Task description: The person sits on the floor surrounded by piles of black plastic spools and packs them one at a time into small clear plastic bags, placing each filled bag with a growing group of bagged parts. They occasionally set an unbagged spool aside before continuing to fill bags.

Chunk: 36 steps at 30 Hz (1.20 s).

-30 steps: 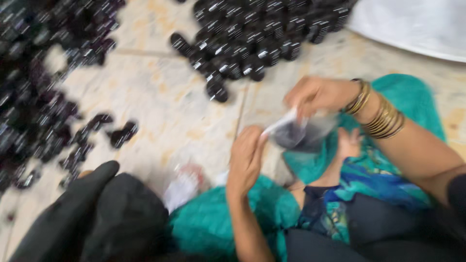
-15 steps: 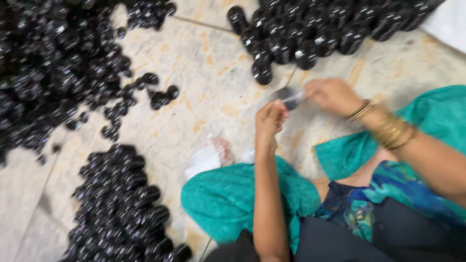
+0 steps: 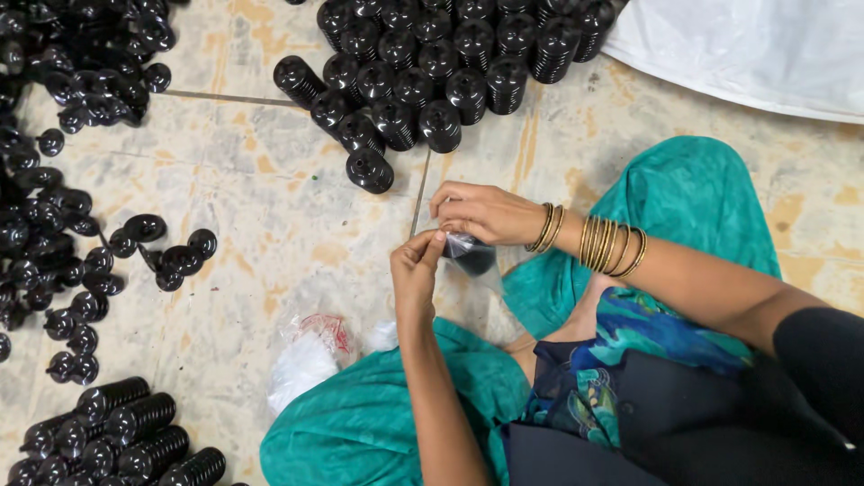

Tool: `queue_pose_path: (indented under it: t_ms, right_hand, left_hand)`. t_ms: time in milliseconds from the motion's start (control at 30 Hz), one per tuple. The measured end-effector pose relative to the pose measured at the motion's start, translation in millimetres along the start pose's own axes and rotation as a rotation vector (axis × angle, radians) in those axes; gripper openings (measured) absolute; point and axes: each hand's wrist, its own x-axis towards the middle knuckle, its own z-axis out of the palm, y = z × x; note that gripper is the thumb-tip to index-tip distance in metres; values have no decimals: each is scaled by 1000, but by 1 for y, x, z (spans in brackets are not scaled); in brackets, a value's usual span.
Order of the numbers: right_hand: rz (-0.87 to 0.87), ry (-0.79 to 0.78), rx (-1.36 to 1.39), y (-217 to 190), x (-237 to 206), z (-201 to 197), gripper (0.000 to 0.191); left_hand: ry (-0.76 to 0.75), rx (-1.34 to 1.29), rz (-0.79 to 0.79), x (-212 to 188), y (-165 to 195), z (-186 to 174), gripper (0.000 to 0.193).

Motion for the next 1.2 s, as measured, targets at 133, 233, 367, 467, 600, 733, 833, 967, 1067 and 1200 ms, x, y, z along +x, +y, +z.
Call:
queue_pose_path:
  t_ms: [133,233,367,467,600,733,833,967,1067,1200]
  right_hand:
    - [92,-74,3,13,-1,3,15]
    - [172,-90,38,17,-2,3,18]
    - [181,-75,115,14,0,-2,19]
    - [238,-133,291,10,4,-9,25]
    - [320,-243,318,8,8,-18,42]
    - [228,-177,226,8,6,-20,31]
    - [120,-148,133,7,3,-20,20]
    - [53,-84,-5,1,2,-22,12]
    - [-5,-117,-148,-2,4,-32,12]
    - [78,-394,212,4,-5,-57,13]
  left_hand:
    - [-29,-36,-36,-5,15,1,19]
    - [-71,-44,-65,-8,19,6,19]
    - [-69,-72,-41,-8,20,11,14]
    - [-27,-84,1,-9,24,11,12]
    - [-11,-13,63,-11,30,14,13]
    - [15,198,164,-14,34,15,16]
    - [7,288,178,-14,34,13,17]
    - [137,160,199,-11,36,12,15]
    - [286,172,242,-14,51,11,12]
    - [204,558,346,-32,82,4,11]
